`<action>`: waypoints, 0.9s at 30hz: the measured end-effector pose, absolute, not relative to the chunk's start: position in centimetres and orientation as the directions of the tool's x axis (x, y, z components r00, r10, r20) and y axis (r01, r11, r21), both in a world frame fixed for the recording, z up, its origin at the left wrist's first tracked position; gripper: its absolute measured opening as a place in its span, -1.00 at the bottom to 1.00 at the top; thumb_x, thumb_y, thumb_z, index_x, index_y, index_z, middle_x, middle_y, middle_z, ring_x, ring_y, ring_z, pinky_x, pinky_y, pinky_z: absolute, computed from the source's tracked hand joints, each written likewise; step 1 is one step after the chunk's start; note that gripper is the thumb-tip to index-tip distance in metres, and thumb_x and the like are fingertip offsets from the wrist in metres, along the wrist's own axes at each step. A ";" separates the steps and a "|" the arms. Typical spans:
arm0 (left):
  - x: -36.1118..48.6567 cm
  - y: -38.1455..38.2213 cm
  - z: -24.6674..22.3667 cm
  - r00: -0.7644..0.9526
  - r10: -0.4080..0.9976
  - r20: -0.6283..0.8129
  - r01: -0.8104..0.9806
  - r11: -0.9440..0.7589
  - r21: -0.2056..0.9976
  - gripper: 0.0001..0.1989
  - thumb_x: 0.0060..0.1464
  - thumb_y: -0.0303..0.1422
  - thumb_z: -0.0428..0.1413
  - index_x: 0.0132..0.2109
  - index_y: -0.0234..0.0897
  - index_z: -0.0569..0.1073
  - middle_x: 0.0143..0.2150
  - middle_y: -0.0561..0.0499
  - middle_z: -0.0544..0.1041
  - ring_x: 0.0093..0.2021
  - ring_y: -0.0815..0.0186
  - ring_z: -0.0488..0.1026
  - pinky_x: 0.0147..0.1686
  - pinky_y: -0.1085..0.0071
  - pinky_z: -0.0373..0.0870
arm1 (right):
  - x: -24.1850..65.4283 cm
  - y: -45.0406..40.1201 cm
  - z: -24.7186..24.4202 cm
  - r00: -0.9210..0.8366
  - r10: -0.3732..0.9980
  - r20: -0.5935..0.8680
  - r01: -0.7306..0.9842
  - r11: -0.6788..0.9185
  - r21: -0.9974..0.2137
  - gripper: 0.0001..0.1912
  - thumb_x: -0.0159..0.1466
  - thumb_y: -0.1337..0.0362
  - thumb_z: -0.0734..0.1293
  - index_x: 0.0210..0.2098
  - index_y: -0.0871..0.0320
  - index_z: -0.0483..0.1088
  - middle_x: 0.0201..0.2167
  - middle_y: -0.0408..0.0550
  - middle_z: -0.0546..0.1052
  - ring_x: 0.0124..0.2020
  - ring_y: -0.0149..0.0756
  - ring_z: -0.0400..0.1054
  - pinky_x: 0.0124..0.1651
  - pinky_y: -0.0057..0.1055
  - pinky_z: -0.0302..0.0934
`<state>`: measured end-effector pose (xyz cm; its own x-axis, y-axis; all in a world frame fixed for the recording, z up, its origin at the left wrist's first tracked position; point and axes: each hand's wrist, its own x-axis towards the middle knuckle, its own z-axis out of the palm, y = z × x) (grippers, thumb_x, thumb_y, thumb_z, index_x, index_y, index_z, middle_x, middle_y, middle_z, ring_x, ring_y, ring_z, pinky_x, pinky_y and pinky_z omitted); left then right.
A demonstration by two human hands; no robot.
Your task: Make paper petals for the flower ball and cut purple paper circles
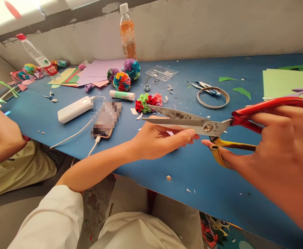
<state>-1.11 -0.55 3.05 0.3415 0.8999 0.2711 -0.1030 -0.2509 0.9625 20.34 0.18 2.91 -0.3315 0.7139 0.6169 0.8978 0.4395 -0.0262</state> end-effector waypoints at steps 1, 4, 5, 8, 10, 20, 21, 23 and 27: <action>-1.1 -0.5 3.1 0.344 0.898 0.276 -0.113 -0.252 0.961 -0.56 0.07 -0.02 0.15 -0.38 -0.39 0.56 -0.43 -0.04 0.58 -0.41 0.41 0.51 -0.44 0.55 0.45 | 20.4 0.1 3.1 -0.354 0.701 0.619 0.882 0.470 -0.029 -0.50 0.27 -0.07 0.18 0.00 0.18 0.27 0.00 0.28 0.37 0.16 0.10 0.22 0.19 0.18 0.07; -1.3 -0.3 3.3 0.325 0.904 0.278 -0.116 -0.253 0.960 -0.51 0.05 0.03 0.14 -0.37 -0.39 0.55 -0.43 -0.05 0.58 -0.44 0.42 0.50 -0.49 0.57 0.44 | 20.4 -0.1 3.8 -0.425 0.703 0.570 0.819 0.567 -0.087 -0.56 0.26 0.02 0.20 0.01 0.17 0.25 -0.05 0.25 0.40 0.14 0.11 0.21 0.15 0.13 0.14; -1.4 -0.2 3.3 0.316 0.909 0.272 -0.108 -0.250 0.962 -0.49 0.04 0.06 0.13 -0.36 -0.39 0.55 -0.43 -0.06 0.58 -0.45 0.42 0.49 -0.50 0.57 0.44 | 20.5 -0.1 4.0 -0.449 0.709 0.544 0.794 0.596 -0.120 -0.56 0.26 0.02 0.19 0.01 0.17 0.25 -0.05 0.24 0.39 0.14 0.11 0.22 0.13 0.11 0.18; -1.7 0.2 3.4 0.300 0.918 0.257 -0.091 -0.241 0.966 -0.39 0.04 0.14 0.07 -0.33 -0.41 0.55 -0.43 -0.10 0.58 -0.49 0.41 0.46 -0.56 0.57 0.42 | 20.8 -0.1 4.3 -0.480 0.736 0.477 0.743 0.630 -0.224 -0.53 0.28 -0.02 0.14 0.05 0.15 0.25 0.00 0.22 0.36 0.13 0.06 0.22 0.07 0.03 0.26; -1.8 0.3 3.3 0.300 0.919 0.256 -0.073 -0.246 0.967 -0.35 0.05 0.17 0.03 -0.32 -0.43 0.55 -0.45 -0.11 0.57 -0.51 0.42 0.43 -0.60 0.56 0.40 | 21.0 -0.2 4.3 -0.448 0.768 0.458 0.747 0.603 -0.281 -0.49 0.29 -0.09 0.11 0.05 0.12 0.28 0.01 0.19 0.36 0.09 0.04 0.27 0.03 0.02 0.30; -1.8 -0.2 2.7 0.343 0.861 0.376 0.093 -0.429 0.898 -0.37 0.23 0.06 -0.12 -0.39 -0.41 0.54 -0.50 -0.03 0.48 -0.49 0.44 0.37 -0.46 0.52 0.37 | 20.2 -0.4 4.7 -0.248 0.957 0.148 0.744 0.286 -0.604 -0.23 -0.01 -0.42 0.18 -0.04 -0.03 0.34 -0.02 0.06 0.47 -0.02 0.10 0.39 -0.14 0.02 0.40; -1.8 -0.2 2.7 0.336 0.856 0.394 0.096 -0.447 0.889 -0.38 0.25 0.03 -0.12 -0.41 -0.41 0.52 -0.52 -0.03 0.47 -0.48 0.44 0.38 -0.45 0.52 0.37 | 20.1 -0.4 4.8 -0.235 0.963 0.132 0.728 0.264 -0.633 -0.24 -0.02 -0.43 0.18 -0.06 -0.03 0.34 -0.07 0.05 0.48 -0.04 0.09 0.40 -0.13 0.02 0.40; -1.8 -0.2 2.8 0.320 0.849 0.421 0.107 -0.473 0.874 -0.39 0.26 0.01 -0.12 -0.44 -0.41 0.51 -0.54 -0.02 0.45 -0.49 0.43 0.38 -0.45 0.51 0.36 | 19.9 -0.6 4.9 -0.212 0.971 0.107 0.694 0.226 -0.684 -0.25 -0.03 -0.43 0.18 -0.09 -0.04 0.35 -0.12 0.03 0.50 -0.06 0.08 0.41 -0.10 0.05 0.39; -2.0 -0.2 3.1 0.307 0.829 0.467 0.134 -0.524 0.841 -0.41 0.29 -0.04 -0.14 -0.44 -0.40 0.51 -0.58 0.01 0.43 -0.56 0.46 0.33 -0.51 0.51 0.29 | 19.6 -0.9 4.8 -0.161 0.986 0.040 0.636 0.134 -0.760 -0.23 -0.09 -0.45 0.22 -0.09 -0.07 0.39 -0.12 -0.01 0.51 -0.02 0.10 0.39 0.01 0.12 0.32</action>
